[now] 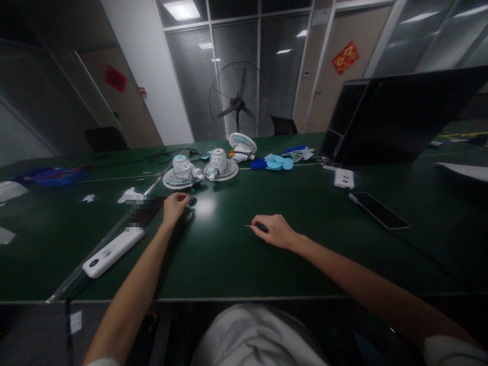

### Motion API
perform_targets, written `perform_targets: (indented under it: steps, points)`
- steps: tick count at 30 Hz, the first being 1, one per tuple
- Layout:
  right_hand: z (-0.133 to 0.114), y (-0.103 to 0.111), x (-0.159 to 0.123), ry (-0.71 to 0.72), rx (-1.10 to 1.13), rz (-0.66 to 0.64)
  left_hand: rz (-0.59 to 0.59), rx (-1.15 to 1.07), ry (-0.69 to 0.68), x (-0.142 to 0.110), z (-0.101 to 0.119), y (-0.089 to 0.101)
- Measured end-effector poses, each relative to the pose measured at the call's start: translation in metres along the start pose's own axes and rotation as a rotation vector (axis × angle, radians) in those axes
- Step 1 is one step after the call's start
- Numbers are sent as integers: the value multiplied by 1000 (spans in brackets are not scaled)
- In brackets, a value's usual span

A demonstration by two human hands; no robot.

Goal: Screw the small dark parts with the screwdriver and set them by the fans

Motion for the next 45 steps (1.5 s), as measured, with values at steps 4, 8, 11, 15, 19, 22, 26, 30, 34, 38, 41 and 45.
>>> perform_targets:
  steps: [4, 8, 11, 15, 19, 22, 26, 30, 34, 38, 41, 45]
  points:
    - [0, 0, 0, -3, -13, 10, 12, 48, 11, -8, 8, -17]
    - [0, 0, 0, -2, -17, 12, 21, 73, 21, -10, 9, -19]
    - [0, 0, 1, -1, -18, 9, 20, 64, 23, -9, 8, -17]
    - [0, 1, 1, -3, -23, 9, 17, 34, 25, -9, 8, -16]
    - [-1, 1, 1, -3, -26, 3, 19, 1, 70, -9, 6, -17]
    - [0, 1, 1, -1, -28, -1, -1, -25, 116, -6, 5, -16]
    - [1, -1, 0, 2, -28, -6, -115, -99, 77, -8, 16, -15]
    - [2, -1, 0, 4, -38, 4, -314, -219, -118, -28, 54, -17]
    - [1, 0, 1, 5, -55, 13, -490, -323, -348, -68, 108, -24]
    - [0, 0, 1, 8, -76, 24, -732, -506, -527, -111, 152, -29]
    - [-1, 0, 1, 22, -79, 18, -834, -561, -520, -126, 165, -27]
    - [-3, 1, 1, 41, -79, 11, -849, -561, -506, -128, 168, -24]
Point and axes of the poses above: each hand's wrist, its own x-axis towards the middle knuckle, its own y-axis out of the back of the hand, z = x × y, the point moved 3 cm from there along x, towards the middle knuckle, and after that the axes turned 9 degrees about z, right-handed, at the moved point
